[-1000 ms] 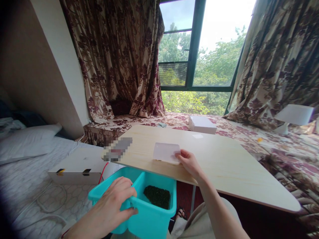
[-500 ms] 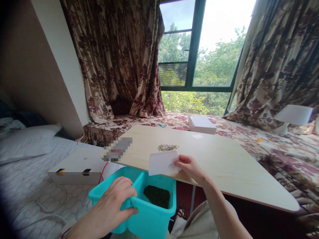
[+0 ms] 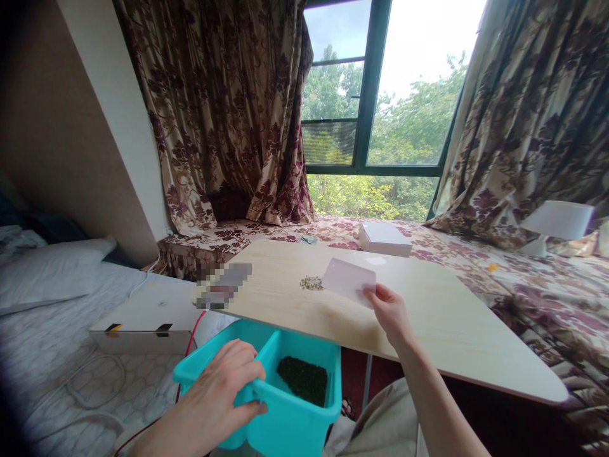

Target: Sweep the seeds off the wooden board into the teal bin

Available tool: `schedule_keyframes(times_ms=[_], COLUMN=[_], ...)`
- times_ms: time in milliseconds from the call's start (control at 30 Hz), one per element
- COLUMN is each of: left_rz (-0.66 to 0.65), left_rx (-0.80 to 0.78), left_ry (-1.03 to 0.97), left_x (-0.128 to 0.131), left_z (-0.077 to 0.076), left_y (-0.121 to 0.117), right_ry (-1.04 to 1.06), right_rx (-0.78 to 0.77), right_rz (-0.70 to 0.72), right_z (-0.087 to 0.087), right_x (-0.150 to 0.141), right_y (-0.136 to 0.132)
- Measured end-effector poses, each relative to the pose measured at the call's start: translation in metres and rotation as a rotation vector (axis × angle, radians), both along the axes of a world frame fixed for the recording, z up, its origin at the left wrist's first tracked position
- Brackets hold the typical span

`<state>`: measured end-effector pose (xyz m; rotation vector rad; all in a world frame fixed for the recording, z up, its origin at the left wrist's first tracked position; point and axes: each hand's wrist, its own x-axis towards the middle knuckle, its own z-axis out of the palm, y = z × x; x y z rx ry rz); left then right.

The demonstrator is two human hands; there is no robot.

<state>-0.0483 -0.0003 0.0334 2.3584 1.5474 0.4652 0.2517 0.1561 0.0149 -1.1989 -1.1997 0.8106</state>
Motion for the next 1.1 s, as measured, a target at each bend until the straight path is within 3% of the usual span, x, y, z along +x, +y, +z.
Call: schedule_keyframes(times_ms=[367,633,867,1000,1100], left_rz=[0.002,-0.077,-0.101,-0.103,-0.105], left_rx=[-0.031,0.045,0.088,0.092,0.069], left_ry=[0.046,0.024,-0.009,-0.013,-0.016], left_x=[0.011,0.033,0.04,0.04,0.037], left_z=[0.006,-0.007,-0.015,-0.014,-0.013], left_y=[-0.003,0.003,0.007,0.007,0.006], right_ry=[-0.057,-0.098,-0.048,-0.045,-0.019], right_rx=[0.037,0.052,0.025,-0.005,0.052], right_rz=[0.094,0.128,0.324,0.457,0.348], right_z=[-0.013,-0.017,-0.019,-0.017,-0.011], right_x=[-0.017,-0.037,-0.065,-0.066,-0.048], right_y=[0.007,0.007,-0.017,-0.028,-0.021])
